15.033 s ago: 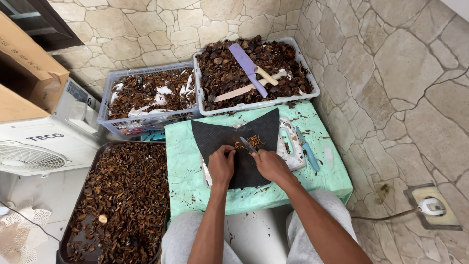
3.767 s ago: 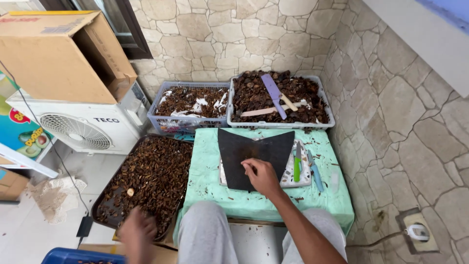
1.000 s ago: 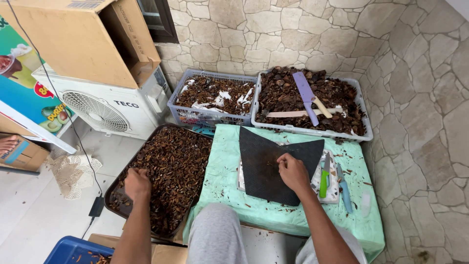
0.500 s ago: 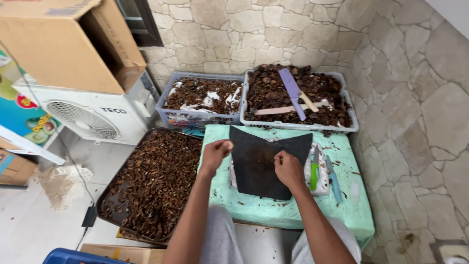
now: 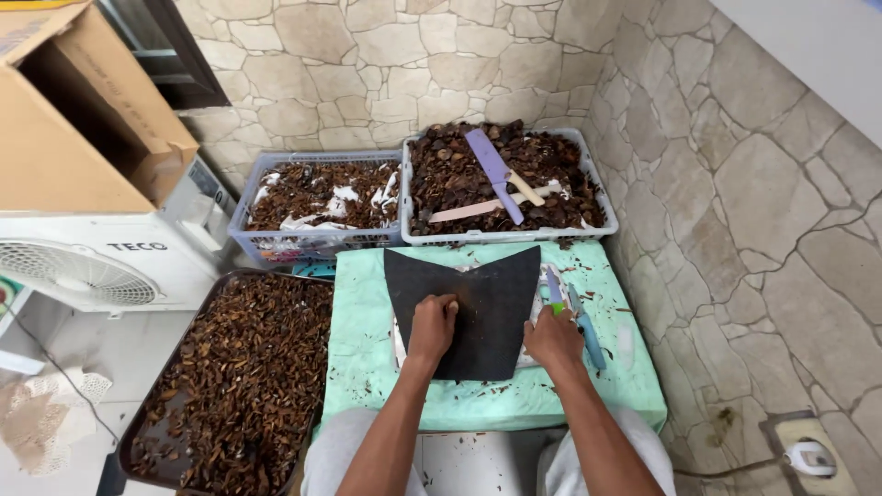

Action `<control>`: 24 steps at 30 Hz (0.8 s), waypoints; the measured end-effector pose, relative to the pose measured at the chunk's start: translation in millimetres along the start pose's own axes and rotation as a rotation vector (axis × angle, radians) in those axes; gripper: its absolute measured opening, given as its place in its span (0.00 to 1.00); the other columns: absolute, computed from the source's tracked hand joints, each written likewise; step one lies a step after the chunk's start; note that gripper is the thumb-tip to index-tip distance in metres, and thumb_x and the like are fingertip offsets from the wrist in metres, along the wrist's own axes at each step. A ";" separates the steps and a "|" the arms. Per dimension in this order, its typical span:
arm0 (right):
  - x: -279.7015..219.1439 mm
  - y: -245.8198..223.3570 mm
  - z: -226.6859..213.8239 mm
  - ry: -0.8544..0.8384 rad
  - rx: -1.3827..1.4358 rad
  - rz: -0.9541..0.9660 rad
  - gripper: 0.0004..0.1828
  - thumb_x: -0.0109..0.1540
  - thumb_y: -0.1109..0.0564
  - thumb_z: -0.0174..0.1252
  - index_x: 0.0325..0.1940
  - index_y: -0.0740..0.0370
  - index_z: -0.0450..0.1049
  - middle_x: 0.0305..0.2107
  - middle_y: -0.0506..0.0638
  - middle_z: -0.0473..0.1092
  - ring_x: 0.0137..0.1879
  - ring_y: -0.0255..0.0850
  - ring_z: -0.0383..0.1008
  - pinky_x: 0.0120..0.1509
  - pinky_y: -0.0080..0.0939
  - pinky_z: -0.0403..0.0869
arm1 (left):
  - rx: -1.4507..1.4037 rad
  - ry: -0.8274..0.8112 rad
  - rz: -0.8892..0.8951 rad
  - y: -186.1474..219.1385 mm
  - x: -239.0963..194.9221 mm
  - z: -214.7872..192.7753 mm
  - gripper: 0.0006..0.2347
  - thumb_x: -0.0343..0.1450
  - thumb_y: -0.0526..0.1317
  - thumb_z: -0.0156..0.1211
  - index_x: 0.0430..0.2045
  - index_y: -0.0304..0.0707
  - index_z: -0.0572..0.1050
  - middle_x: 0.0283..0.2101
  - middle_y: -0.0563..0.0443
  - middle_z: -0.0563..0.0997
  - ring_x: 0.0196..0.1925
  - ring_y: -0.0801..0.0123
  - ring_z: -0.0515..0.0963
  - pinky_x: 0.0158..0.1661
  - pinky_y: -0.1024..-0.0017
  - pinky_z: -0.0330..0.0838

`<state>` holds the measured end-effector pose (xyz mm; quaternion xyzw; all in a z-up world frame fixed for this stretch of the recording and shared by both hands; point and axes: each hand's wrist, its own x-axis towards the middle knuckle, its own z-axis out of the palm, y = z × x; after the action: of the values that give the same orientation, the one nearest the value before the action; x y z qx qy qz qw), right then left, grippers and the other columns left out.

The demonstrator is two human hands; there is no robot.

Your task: The person sits on the floor and uses a knife to chop nuts on a black cutting board. They repeatedly slice the nuts into smaller pieces and occasionally gather them with their hands.

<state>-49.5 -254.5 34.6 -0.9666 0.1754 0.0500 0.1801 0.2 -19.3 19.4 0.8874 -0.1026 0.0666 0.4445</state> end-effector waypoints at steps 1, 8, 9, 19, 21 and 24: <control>2.2 0.6 0.1 0.000 -0.033 0.004 0.26 0.66 0.41 0.52 0.57 0.64 0.69 0.56 0.74 0.64 0.52 0.66 0.77 0.51 0.66 0.79 | 0.007 -0.029 0.004 5.8 1.0 -4.3 0.10 0.75 0.36 0.58 0.47 0.31 0.80 0.38 0.38 0.83 0.42 0.49 0.86 0.39 0.60 0.85; 6.3 3.5 -16.9 0.079 -0.036 0.023 0.24 0.66 0.47 0.54 0.58 0.68 0.67 0.53 0.72 0.61 0.60 0.67 0.68 0.52 0.68 0.77 | 0.023 -0.140 0.013 14.2 -3.1 -13.2 0.14 0.73 0.30 0.58 0.52 0.24 0.77 0.43 0.33 0.80 0.46 0.43 0.84 0.42 0.58 0.86; 7.8 4.4 -16.1 0.073 -0.036 0.024 0.24 0.66 0.47 0.54 0.58 0.68 0.67 0.53 0.72 0.61 0.60 0.67 0.68 0.52 0.68 0.77 | 0.024 -0.143 0.008 13.6 -6.1 -15.1 0.14 0.73 0.30 0.58 0.52 0.24 0.77 0.43 0.33 0.80 0.46 0.43 0.84 0.42 0.58 0.86; 26.7 13.2 1.4 0.028 -0.020 0.045 0.26 0.64 0.57 0.58 0.64 0.69 0.62 0.55 0.73 0.61 0.61 0.66 0.69 0.55 0.67 0.77 | 0.123 -0.193 0.039 24.7 -4.4 -34.3 0.14 0.67 0.30 0.68 0.46 0.31 0.78 0.42 0.40 0.77 0.44 0.49 0.84 0.42 0.64 0.85; 25.9 15.6 4.9 0.007 -0.022 0.040 0.30 0.63 0.57 0.60 0.66 0.69 0.60 0.55 0.72 0.62 0.60 0.66 0.69 0.55 0.67 0.77 | 0.088 -0.217 0.043 27.8 -8.3 -35.6 0.14 0.66 0.30 0.69 0.46 0.33 0.79 0.43 0.40 0.77 0.45 0.49 0.84 0.43 0.64 0.85; 22.7 10.9 0.7 -0.030 0.010 0.047 0.28 0.66 0.59 0.53 0.69 0.71 0.58 0.55 0.73 0.64 0.61 0.66 0.70 0.56 0.66 0.77 | 0.044 -0.248 0.019 31.2 -9.8 -36.4 0.16 0.65 0.34 0.73 0.46 0.33 0.80 0.44 0.39 0.77 0.45 0.49 0.84 0.43 0.64 0.85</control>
<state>-32.2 -271.0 26.8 -0.9605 0.1955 0.0677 0.1862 -17.8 -7.2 63.2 0.8973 -0.1637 -0.0373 0.4082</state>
